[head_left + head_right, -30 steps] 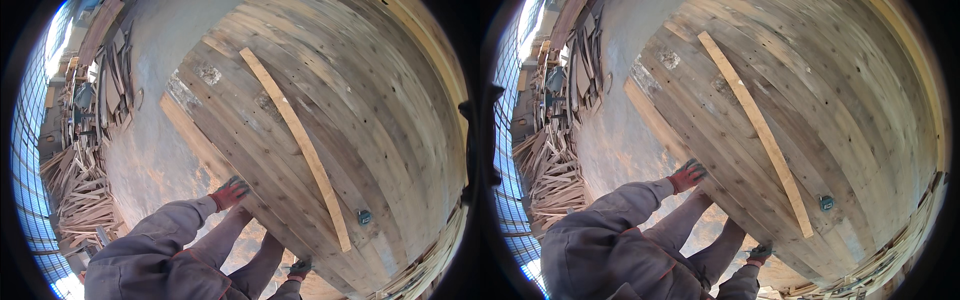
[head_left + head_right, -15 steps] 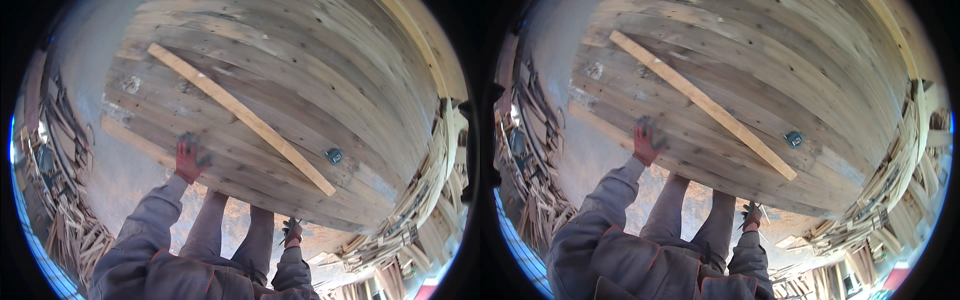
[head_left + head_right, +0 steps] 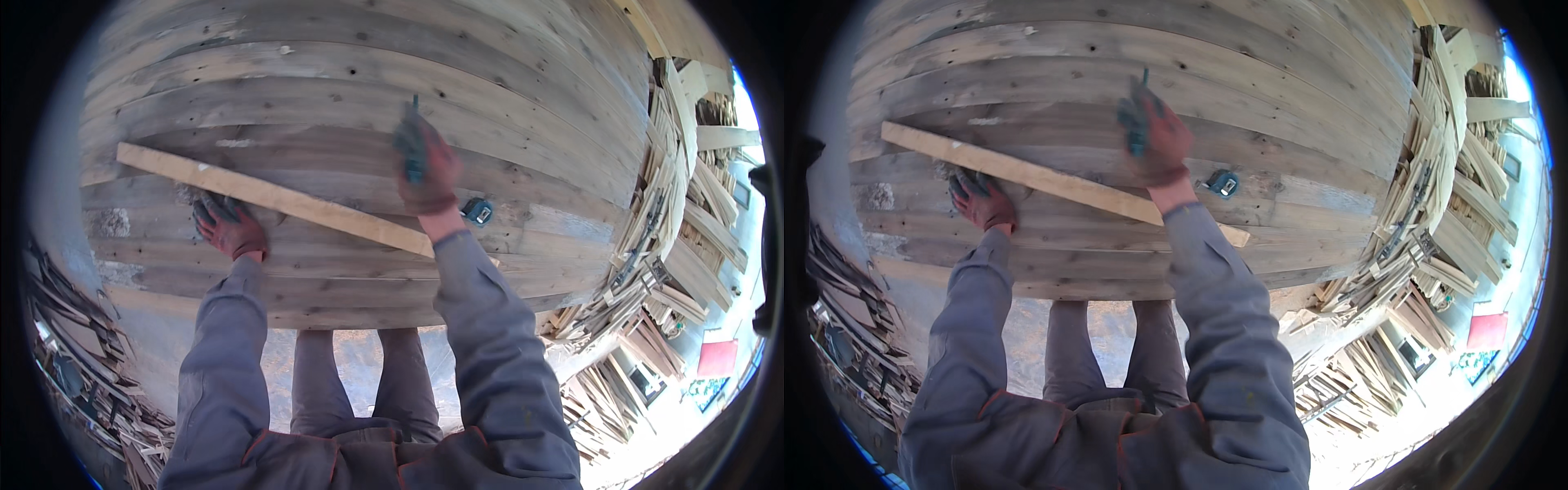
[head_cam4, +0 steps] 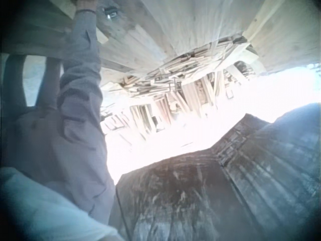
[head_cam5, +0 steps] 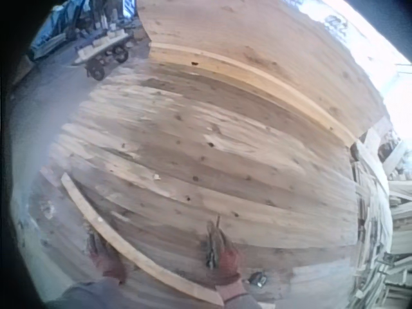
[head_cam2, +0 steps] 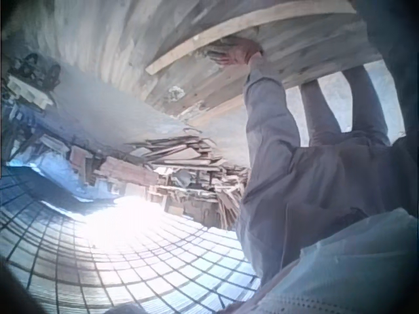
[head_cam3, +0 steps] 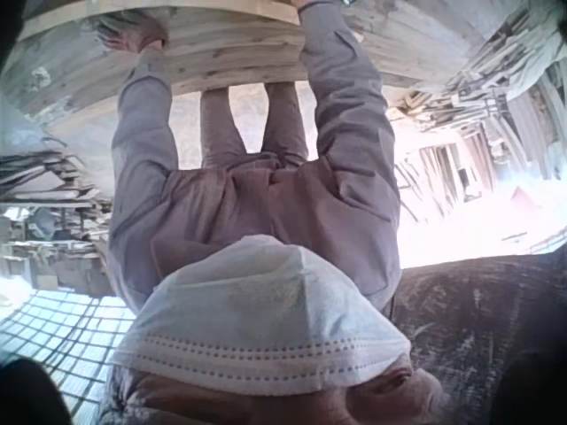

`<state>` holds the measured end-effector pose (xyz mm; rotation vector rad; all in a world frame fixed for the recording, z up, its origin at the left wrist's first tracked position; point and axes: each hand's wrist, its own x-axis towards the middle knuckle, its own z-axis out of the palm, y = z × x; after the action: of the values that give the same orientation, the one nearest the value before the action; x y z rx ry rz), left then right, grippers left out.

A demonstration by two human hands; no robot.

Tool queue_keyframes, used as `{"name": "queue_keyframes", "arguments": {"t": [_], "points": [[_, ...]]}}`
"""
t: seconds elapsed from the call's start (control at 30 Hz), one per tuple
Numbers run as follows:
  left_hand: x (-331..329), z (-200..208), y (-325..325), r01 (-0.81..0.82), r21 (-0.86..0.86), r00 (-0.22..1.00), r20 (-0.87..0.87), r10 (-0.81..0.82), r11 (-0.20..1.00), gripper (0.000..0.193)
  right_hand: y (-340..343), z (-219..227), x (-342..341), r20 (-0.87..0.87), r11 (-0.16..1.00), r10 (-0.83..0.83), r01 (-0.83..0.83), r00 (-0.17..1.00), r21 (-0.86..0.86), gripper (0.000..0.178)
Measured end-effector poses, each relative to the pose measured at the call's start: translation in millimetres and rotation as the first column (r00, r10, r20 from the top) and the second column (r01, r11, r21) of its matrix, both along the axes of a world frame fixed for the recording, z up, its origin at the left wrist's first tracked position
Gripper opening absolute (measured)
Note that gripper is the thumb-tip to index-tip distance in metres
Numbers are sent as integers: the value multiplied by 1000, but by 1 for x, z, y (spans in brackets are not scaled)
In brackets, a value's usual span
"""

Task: The person measures a large curved wooden panel with a tape measure, then uses a pencil to mark lines along the panel's surface. The person repositions the tape measure and pencil multiple times to mark different sections of the panel.

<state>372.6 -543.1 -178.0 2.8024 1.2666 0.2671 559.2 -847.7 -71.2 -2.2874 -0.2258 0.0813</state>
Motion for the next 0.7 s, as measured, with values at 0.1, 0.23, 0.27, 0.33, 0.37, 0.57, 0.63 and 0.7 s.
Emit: {"name": "queue_keyframes", "arguments": {"t": [0.1,0.23,0.27,0.33,0.37,0.57,0.63,0.7], "points": [[4,0,0,-4,-38,1000,26,5,999,72,22,-44,59,250,818,449,-282,858,-500,40],[3,-6,1,-18,-27,1000,-21,18,999,73,15,-81,69,138,653,679,-509,721,-561,48],[2,-8,1,-108,-46,984,-146,100,993,74,11,-87,70,224,723,645,-490,731,-487,47],[1,-9,2,-70,-42,993,-94,66,997,75,8,-94,69,246,789,593,-492,767,-368,46],[0,-8,0,-57,-31,992,-115,53,998,76,6,-96,70,213,770,610,-506,763,-389,45],[4,-9,0,-101,-59,982,-168,90,993,79,3,-97,75,123,741,627,-541,769,-398,45],[2,-12,2,-124,-52,977,-179,113,991,79,4,-98,76,130,745,628,-545,767,-384,46],[0,-15,6,-51,-19,984,-174,47,998,80,3,-98,77,144,752,621,-536,770,-383,46]]}}
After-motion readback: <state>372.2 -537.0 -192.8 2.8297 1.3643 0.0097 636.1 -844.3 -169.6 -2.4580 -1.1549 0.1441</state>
